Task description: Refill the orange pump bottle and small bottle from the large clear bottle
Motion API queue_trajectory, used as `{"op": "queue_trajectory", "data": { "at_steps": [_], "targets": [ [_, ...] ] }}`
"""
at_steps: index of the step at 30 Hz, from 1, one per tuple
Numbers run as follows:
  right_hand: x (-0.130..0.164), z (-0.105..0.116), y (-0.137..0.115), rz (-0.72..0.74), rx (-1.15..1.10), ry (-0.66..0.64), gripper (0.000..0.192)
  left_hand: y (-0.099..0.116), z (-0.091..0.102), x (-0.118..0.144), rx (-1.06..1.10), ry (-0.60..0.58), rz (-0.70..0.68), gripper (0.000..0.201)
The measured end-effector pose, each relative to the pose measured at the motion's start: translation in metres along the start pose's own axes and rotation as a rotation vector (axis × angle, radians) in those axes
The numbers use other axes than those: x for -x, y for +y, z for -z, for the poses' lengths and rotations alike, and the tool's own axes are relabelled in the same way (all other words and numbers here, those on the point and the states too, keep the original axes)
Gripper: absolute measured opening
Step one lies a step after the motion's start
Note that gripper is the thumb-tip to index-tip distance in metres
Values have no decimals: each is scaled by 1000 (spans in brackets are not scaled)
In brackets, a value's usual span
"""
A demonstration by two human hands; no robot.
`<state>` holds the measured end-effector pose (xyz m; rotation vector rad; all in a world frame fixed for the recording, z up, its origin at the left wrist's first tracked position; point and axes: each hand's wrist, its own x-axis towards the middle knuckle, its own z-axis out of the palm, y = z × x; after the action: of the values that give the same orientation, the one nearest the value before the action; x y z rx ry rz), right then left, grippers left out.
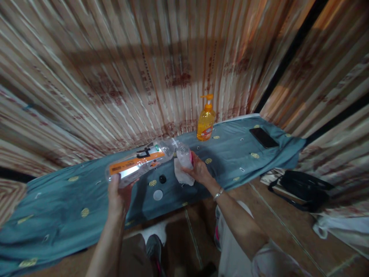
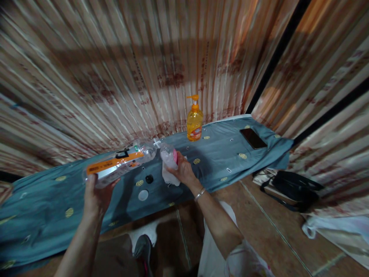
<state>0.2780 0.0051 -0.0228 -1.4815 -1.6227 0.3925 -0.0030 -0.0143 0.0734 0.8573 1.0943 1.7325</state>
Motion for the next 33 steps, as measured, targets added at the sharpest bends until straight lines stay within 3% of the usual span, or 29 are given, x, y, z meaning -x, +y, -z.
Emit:
{"op": "queue_trajectory", "data": {
  "at_steps": [8,15,33],
  "targets": [
    [-1,-1,2,-33,17,-26,75,4,-1,-9,-2,-32,100,45],
    [-1,1,2,-37,-12,-32,71,7,-1,-20,-18,-94,155,55],
    [4,1,1,-9,24,-14,81,11,-6,-14,19,-50,39,61]
  ]
}}
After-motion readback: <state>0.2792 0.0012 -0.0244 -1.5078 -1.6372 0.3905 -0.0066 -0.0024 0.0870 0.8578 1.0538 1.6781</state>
